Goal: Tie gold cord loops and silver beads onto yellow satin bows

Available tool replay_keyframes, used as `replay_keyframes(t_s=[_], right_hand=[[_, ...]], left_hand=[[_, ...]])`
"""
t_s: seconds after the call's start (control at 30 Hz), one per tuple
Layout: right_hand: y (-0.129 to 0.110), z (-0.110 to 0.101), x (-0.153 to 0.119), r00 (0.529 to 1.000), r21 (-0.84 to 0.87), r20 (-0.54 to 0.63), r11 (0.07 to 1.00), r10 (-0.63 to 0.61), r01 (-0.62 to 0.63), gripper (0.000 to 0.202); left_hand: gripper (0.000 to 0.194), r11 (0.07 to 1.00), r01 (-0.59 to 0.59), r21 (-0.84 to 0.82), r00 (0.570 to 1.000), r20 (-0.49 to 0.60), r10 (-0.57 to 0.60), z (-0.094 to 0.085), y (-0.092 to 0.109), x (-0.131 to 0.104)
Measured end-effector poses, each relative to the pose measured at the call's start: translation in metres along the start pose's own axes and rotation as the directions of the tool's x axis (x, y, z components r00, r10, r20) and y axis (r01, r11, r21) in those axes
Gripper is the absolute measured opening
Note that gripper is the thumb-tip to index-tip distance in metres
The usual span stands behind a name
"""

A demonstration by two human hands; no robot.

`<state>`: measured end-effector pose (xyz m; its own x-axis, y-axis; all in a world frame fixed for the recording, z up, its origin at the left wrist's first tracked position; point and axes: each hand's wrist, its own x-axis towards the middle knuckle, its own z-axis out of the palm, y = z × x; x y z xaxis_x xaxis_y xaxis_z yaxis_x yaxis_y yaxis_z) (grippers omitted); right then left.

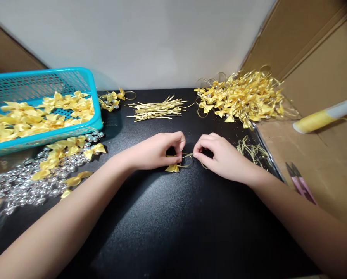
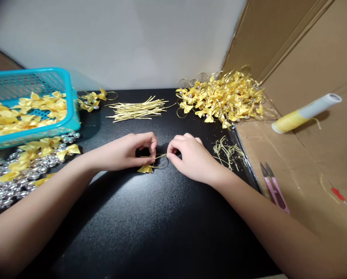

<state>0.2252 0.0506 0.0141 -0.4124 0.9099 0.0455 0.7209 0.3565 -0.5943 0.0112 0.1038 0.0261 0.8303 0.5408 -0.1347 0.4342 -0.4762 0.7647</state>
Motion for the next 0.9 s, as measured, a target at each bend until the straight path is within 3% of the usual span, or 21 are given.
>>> replay_keyframes(t_s=[0.17, 0.27, 0.4, 0.6, 0.9], right_hand=[[-0.01, 0.01, -0.002, 0.981, -0.074, -0.127, 0.988, -0.147, 0.138, 0.015], [-0.011, 0.022, -0.002, 0.971, -0.192, -0.121, 0.965, -0.206, 0.18, 0.01], [-0.006, 0.03, 0.0, 0.962, -0.189, -0.121, 0.957, -0.243, 0.218, 0.004], [-0.003, 0.03, 0.001, 0.963, -0.082, -0.144, 0.972, -0.23, 0.22, 0.007], [0.001, 0.025, 0.004, 0.978, -0.066, -0.093, 0.981, -0.186, 0.18, 0.008]], left_hand=[[0.02, 1.0, 0.018, -0.022, 0.999, -0.037, -0.019, 0.001, 0.002, 0.0], [0.024, 0.999, 0.03, 0.014, 0.997, -0.067, -0.029, 0.002, 0.003, 0.0], [0.026, 0.999, 0.041, 0.021, 0.997, -0.066, -0.039, 0.003, 0.002, 0.0], [0.024, 0.999, 0.027, 0.043, 0.999, -0.039, -0.025, 0.0, 0.002, 0.0], [0.025, 0.994, 0.03, 0.104, 0.999, 0.029, -0.033, -0.004, 0.003, -0.002]])
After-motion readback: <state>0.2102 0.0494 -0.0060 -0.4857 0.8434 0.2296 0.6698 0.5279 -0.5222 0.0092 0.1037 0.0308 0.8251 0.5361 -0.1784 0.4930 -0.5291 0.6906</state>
